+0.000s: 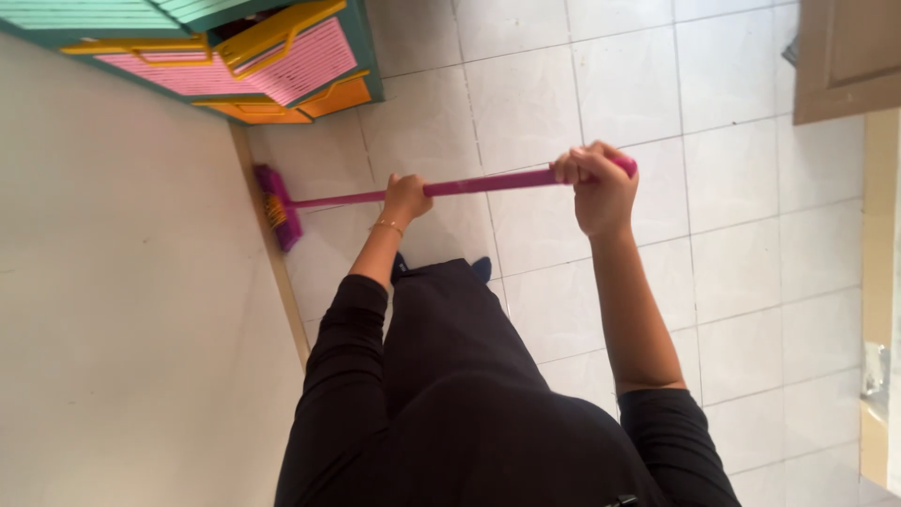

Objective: The person sweeps a tiled floor with a broom, moving the broom head in short strokes across the tiles and along the base of the walls and furniture.

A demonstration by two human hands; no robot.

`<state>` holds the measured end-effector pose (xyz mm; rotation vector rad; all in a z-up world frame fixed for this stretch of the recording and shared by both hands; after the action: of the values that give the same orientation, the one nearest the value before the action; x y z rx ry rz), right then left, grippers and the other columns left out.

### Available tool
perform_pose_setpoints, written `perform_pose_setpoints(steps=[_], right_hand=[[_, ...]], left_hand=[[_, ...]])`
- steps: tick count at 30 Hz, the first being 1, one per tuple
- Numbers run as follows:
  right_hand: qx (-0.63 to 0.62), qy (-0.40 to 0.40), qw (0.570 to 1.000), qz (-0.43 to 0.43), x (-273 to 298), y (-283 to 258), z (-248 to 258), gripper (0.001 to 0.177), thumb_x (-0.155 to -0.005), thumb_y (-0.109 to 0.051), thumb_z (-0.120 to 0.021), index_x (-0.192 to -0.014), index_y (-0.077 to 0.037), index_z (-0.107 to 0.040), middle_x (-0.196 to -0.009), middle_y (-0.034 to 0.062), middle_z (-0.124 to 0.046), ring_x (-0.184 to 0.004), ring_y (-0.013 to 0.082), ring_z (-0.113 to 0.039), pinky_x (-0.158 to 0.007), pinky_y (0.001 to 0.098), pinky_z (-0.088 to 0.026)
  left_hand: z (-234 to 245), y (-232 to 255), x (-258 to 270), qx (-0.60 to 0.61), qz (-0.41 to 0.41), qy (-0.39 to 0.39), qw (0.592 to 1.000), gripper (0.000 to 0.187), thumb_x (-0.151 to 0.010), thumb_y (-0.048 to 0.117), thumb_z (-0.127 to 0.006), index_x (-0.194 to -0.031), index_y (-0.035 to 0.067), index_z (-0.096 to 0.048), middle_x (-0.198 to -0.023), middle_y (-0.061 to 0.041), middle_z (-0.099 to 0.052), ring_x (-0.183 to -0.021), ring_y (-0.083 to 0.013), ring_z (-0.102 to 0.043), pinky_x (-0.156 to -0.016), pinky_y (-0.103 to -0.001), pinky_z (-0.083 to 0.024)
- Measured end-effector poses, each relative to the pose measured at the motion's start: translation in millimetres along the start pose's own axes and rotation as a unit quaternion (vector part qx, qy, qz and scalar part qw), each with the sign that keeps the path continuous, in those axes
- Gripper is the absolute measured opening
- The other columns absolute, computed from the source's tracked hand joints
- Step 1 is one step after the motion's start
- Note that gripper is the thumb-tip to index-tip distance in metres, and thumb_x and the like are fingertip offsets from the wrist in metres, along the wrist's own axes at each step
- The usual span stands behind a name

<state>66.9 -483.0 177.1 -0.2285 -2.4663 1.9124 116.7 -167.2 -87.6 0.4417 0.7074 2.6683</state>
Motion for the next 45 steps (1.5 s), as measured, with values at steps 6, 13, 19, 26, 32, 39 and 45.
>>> perform_pose_setpoints(steps=[6,13,19,26,32,39,45], right_hand=[[0.091,-0.001,0.992,0.082,-7.9,-180.0,3.0,0.026,-0.097,0.004,-0.054,-0.073,-0.002,-0.058,-0.063,0.0107,-0.057,-0.054,0.0197,-0.058,-0.058,0.0326,-0.047],[0.331,-0.12,0.919,0.176,9.6,-234.2,-50.3,0.018,-0.102,0.003,-0.065,-0.083,0.003,-0.064,-0.066,0.0143,-0.063,-0.049,0.0155,-0.058,-0.048,0.0251,-0.045],[0.211,-0.06,0.951,0.22,12.0,-268.5,46.7,0.032,-0.119,-0.015,-0.048,-0.093,0.001,-0.059,-0.062,0.0114,-0.046,-0.05,0.0208,-0.05,-0.058,0.0366,-0.046],[-0.043,0.04,0.997,-0.05,-11.9,-11.1,-21.4,0.021,-0.093,-0.009,-0.057,-0.075,-0.003,-0.066,-0.076,0.0099,-0.067,-0.071,0.0196,-0.066,-0.078,0.0358,-0.053],[-0.001,0.058,0.995,-0.082,-8.1,-90.6,-13.3,0.016,-0.087,-0.001,-0.058,-0.073,0.0,-0.065,-0.074,0.0116,-0.067,-0.069,0.0181,-0.067,-0.07,0.0325,-0.055],[0.278,-0.011,0.961,0.01,20.4,-221.1,-32.9,0.006,-0.081,0.0,-0.068,-0.075,-0.001,-0.065,-0.067,0.003,-0.062,-0.055,0.0111,-0.057,-0.051,0.0268,-0.044],[0.38,-0.156,0.9,0.143,21.2,-208.6,-41.7,0.035,-0.076,-0.001,-0.073,-0.062,-0.007,-0.042,-0.057,0.0019,-0.041,-0.055,0.0162,-0.041,-0.075,0.0344,-0.045]], left_hand=[[-6.8,174.8,-74.2,0.092,-0.129,0.028,0.987,0.025,-0.086,0.02,-0.059,-0.062,0.016,-0.065,-0.067,-0.009,-0.068,-0.063,-0.0336,-0.063,-0.076,-0.044,-0.043],[63.0,288.2,-100.2,0.183,-0.131,0.106,0.969,0.048,-0.097,0.045,-0.059,-0.058,0.017,-0.061,-0.053,-0.006,-0.063,-0.049,-0.0298,-0.053,-0.075,-0.039,-0.038],[71.9,261.4,-51.8,0.077,-0.237,0.163,0.955,0.028,-0.089,0.019,-0.06,-0.061,0.015,-0.06,-0.062,-0.008,-0.063,-0.056,-0.0324,-0.058,-0.071,-0.043,-0.042],[42.2,24.2,8.7,0.003,0.063,-0.048,0.997,0.014,-0.079,0.026,-0.071,-0.084,0.016,-0.078,-0.083,-0.013,-0.074,-0.08,-0.0348,-0.071,-0.074,-0.051,-0.052],[9.0,71.8,-22.2,-0.014,-0.004,-0.026,1.0,0.018,-0.081,0.03,-0.07,-0.078,0.013,-0.077,-0.08,-0.016,-0.073,-0.076,-0.0372,-0.071,-0.071,-0.046,-0.056],[-5.1,259.6,-96.7,0.103,-0.134,0.117,0.979,0.035,-0.086,0.041,-0.077,-0.064,0.015,-0.068,-0.072,-0.006,-0.07,-0.07,-0.0301,-0.065,-0.075,-0.042,-0.041],[8.4,306.6,-137.1,0.177,-0.088,0.175,0.964,0.033,-0.086,0.044,-0.07,-0.069,0.016,-0.068,-0.08,0.0,-0.073,-0.073,-0.0233,-0.065,-0.076,-0.042,-0.036]])
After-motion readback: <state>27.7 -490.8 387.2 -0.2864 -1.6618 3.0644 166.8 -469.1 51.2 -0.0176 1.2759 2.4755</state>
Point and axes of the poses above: each hand's wrist, its own x-axis away from the middle knuckle, its own z-axis out of the back of the hand, y = z × x, the point moved 2 cm from there along -x, towards the middle knuckle
